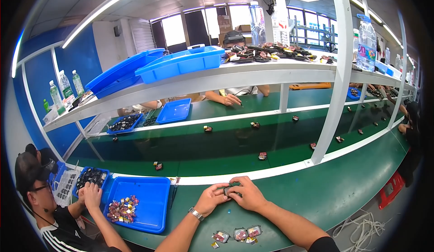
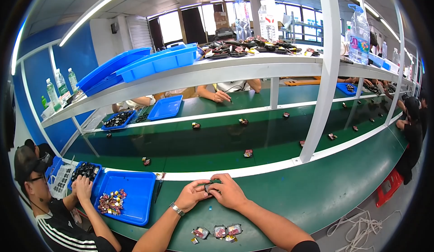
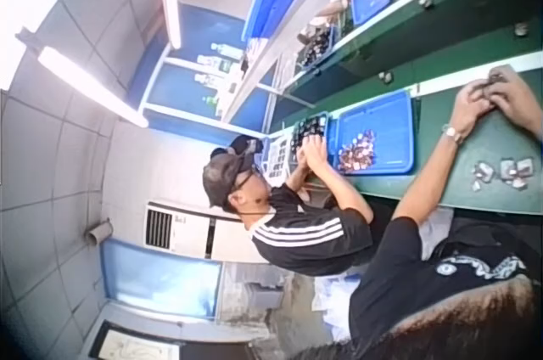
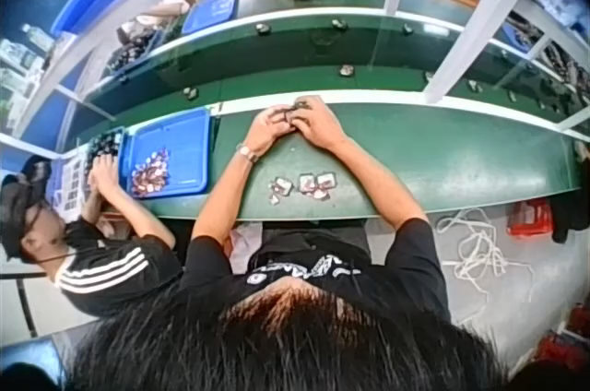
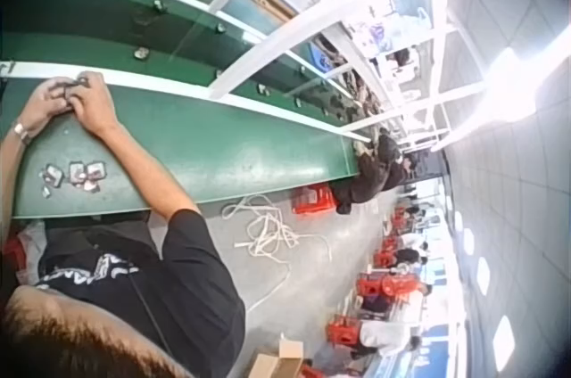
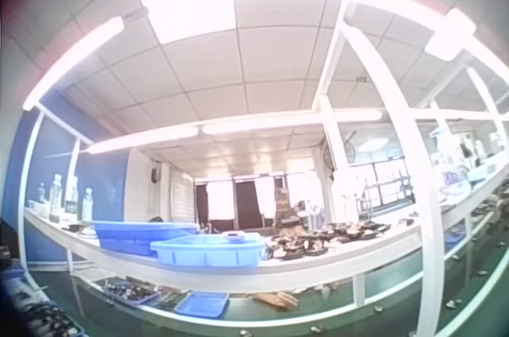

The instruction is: Assembling small electronic or plastic components on a production line.

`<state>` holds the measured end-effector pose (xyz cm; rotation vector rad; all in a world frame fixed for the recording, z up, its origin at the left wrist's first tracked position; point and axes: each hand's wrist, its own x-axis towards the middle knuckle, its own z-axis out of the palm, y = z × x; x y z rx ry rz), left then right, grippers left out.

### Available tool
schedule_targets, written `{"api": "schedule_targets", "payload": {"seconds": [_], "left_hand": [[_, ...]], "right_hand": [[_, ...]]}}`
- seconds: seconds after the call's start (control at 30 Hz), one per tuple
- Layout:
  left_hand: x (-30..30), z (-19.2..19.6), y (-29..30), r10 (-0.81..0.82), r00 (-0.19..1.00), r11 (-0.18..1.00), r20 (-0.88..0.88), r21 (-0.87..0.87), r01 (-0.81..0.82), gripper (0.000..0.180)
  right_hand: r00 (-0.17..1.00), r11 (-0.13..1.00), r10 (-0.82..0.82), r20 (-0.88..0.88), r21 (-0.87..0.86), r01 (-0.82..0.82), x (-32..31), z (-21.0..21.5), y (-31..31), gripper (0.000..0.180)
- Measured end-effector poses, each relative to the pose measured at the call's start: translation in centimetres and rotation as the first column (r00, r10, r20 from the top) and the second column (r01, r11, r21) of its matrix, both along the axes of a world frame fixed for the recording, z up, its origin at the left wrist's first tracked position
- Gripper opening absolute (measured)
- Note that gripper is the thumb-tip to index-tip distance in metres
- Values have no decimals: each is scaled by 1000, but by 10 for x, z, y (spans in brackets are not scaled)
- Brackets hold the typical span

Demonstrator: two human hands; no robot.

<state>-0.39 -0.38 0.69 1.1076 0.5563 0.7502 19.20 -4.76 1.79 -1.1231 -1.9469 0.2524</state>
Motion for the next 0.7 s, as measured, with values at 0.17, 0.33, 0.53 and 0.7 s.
{"api": "schedule_targets", "payload": {"seconds": [0.17, 0.33, 0.53, 0.7], "left_hand": [[0, 4, -1, -19, 999, 1000, -47, 3, 19, 42], [-1, -1, -1, -35, 999, 999, -25, -20, 34, 37], [2, -7, 0, -18, 998, 999, 63, -48, 21, 32], [2, -10, 1, -4, 998, 998, 63, -59, 8, 30]], "right_hand": [[1000, 999, 28, 9, -32, -27, 2, 5, -2, 14], [991, 987, 134, -26, -85, -136, 3, 8, -3, 14], [998, 1000, 9, -64, -22, -10, -3, 3, -6, 13], [997, 1000, 9, -76, -29, -12, -6, 3, -7, 11]]}}
